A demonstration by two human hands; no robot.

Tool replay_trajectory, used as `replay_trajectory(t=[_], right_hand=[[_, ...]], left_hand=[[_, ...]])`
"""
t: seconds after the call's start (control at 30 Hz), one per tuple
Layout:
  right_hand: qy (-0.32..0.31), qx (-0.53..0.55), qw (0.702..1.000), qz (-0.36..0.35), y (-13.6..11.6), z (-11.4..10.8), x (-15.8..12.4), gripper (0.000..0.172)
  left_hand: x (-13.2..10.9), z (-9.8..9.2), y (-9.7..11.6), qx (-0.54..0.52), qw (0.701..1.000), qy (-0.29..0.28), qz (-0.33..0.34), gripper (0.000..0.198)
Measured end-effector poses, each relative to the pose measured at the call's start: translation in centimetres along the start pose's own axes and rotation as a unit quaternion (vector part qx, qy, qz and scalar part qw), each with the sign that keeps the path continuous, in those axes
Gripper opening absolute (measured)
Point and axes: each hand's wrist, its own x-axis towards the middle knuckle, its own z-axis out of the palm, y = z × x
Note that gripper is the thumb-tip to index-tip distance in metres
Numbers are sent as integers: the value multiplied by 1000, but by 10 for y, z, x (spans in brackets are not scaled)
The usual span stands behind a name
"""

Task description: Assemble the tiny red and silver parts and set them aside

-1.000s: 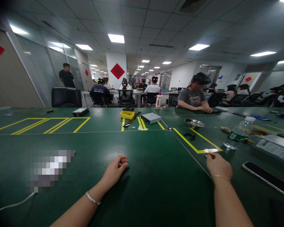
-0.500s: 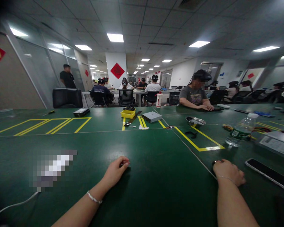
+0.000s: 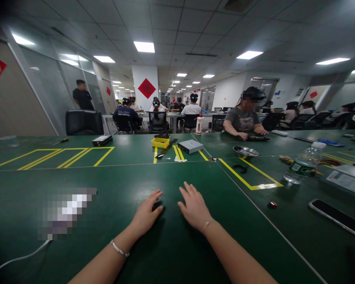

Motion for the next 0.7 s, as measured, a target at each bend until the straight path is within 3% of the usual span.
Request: replay_trajectory(t=[0.1, 0.2, 0.33, 0.43, 0.5, 0.57, 0.63, 0.7], right_hand=[[-78, 23, 995, -65, -30, 11, -11, 51], [-123, 35, 987, -94, -36, 15, -18, 51], [-123, 38, 986, -107, -31, 13, -15, 51], [-76, 10, 993, -90, -14, 7, -6, 48], [-21, -35, 999, -27, 12, 0, 0, 45], [45, -91, 991, 89, 49, -10, 1, 43], [114, -130, 957, 234, 92, -21, -6, 43], [139, -130, 918, 349, 135, -30, -18, 44]], left_hand=[[-1, 1, 3, 43, 997, -50, 32, 43], [-3, 1, 5, 74, 991, -86, 65, 38], [-4, 0, 7, 85, 991, -79, 63, 37], [-4, -2, 8, 86, 992, -73, 48, 40], [-4, -3, 8, 86, 992, -78, 40, 40], [-5, -4, 9, 85, 992, -83, 36, 39], [-5, -5, 9, 87, 992, -85, 33, 38], [-5, -5, 10, 89, 992, -88, 35, 36]])
